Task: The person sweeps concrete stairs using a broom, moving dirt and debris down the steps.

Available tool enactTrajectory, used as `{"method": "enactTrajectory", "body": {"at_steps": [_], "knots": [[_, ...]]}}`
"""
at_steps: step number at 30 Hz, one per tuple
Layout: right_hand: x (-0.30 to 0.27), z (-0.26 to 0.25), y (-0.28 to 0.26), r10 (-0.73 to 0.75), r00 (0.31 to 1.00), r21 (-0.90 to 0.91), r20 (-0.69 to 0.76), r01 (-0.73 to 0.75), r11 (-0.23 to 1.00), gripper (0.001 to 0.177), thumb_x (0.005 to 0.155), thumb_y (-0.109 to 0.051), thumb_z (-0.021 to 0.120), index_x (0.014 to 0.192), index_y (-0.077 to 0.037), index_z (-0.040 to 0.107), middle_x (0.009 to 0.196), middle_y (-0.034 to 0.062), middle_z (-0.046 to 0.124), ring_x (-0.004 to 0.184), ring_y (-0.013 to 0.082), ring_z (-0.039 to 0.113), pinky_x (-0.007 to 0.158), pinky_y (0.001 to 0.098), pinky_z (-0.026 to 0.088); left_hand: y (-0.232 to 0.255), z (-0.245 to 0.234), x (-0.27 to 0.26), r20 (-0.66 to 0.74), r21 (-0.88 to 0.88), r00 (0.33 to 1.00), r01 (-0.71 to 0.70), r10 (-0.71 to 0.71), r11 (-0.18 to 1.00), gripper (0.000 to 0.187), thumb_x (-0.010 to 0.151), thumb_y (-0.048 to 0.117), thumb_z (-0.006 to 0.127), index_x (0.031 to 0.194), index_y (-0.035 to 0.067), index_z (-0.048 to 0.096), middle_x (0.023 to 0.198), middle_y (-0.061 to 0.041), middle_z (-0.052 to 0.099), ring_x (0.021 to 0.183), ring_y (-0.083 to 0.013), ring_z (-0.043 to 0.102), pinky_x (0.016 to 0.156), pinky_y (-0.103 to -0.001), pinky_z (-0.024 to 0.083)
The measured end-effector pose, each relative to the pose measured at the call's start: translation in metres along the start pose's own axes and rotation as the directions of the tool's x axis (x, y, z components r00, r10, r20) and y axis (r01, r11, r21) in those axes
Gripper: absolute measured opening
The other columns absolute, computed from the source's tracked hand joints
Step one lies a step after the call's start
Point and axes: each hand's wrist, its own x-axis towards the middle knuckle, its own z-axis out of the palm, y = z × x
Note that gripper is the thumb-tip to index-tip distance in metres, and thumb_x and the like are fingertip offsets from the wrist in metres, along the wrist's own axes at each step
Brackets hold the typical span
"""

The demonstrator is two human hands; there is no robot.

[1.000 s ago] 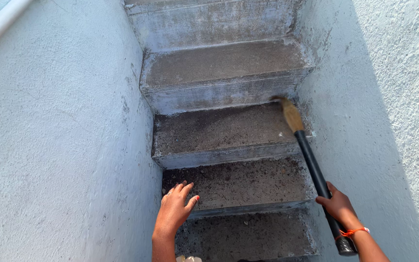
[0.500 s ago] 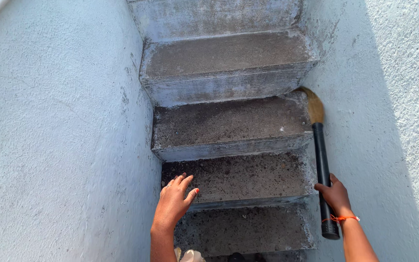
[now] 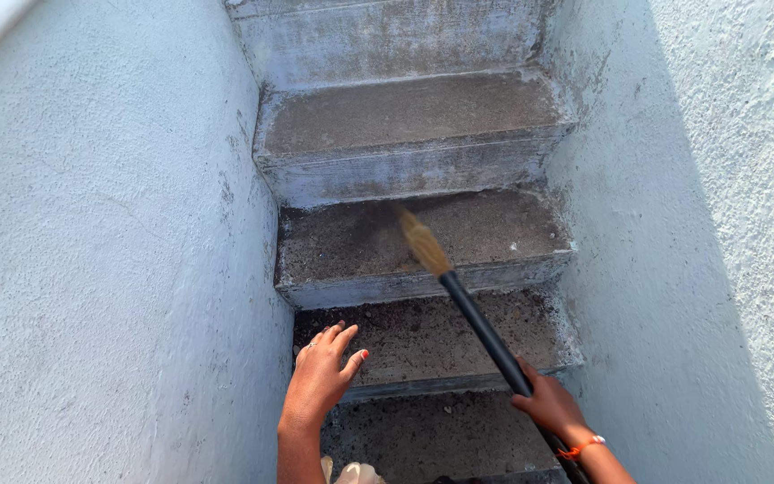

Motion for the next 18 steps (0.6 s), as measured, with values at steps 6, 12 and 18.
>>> {"method": "enactTrajectory", "body": {"at_steps": [6,12,18], "knots": [[0.009,-0.023,0.093,0.303,0.92,-0.104,-0.249,-0.336,0.936,0.093,0.084,-0.035,0.075,0.162,-0.015,0.028,0.088,0.0153,0.078,0.079,0.0309,0.078,0.069,0.0451,0.062,-0.019,0.005,-0.008,0.005,0.04,1.0,0.028,-0.028,0.999,0.056,0.094,0.046,0.062,0.142,0.018,0.056,0.151,-0.007,0.051,0.141,-0.0268,0.044,0.115,-0.046,0.037],[-0.009,0.037,0.079,0.135,0.988,-0.208,-0.069,-0.147,0.967,0.099,0.083,-0.04,0.075,0.163,-0.02,0.019,0.095,0.0147,0.078,0.086,0.0295,0.077,0.076,0.042,0.06,-0.021,0.008,-0.009,0.025,0.035,0.999,0.03,-0.031,0.999,0.057,0.094,0.047,0.062,0.142,0.018,0.056,0.151,-0.007,0.05,0.142,-0.0269,0.043,0.116,-0.046,0.036],[-0.03,0.029,0.069,0.026,0.989,-0.149,-0.147,-0.048,0.988,0.092,0.08,-0.037,0.073,0.159,-0.036,0.026,0.099,0.013,0.077,0.09,0.0299,0.075,0.078,0.0439,0.059,-0.012,0.004,-0.001,0.018,0.023,1.0,-0.021,0.021,1.0,0.057,0.093,0.048,0.062,0.142,0.019,0.056,0.151,-0.007,0.05,0.143,-0.0271,0.042,0.116,-0.047,0.035]]}}
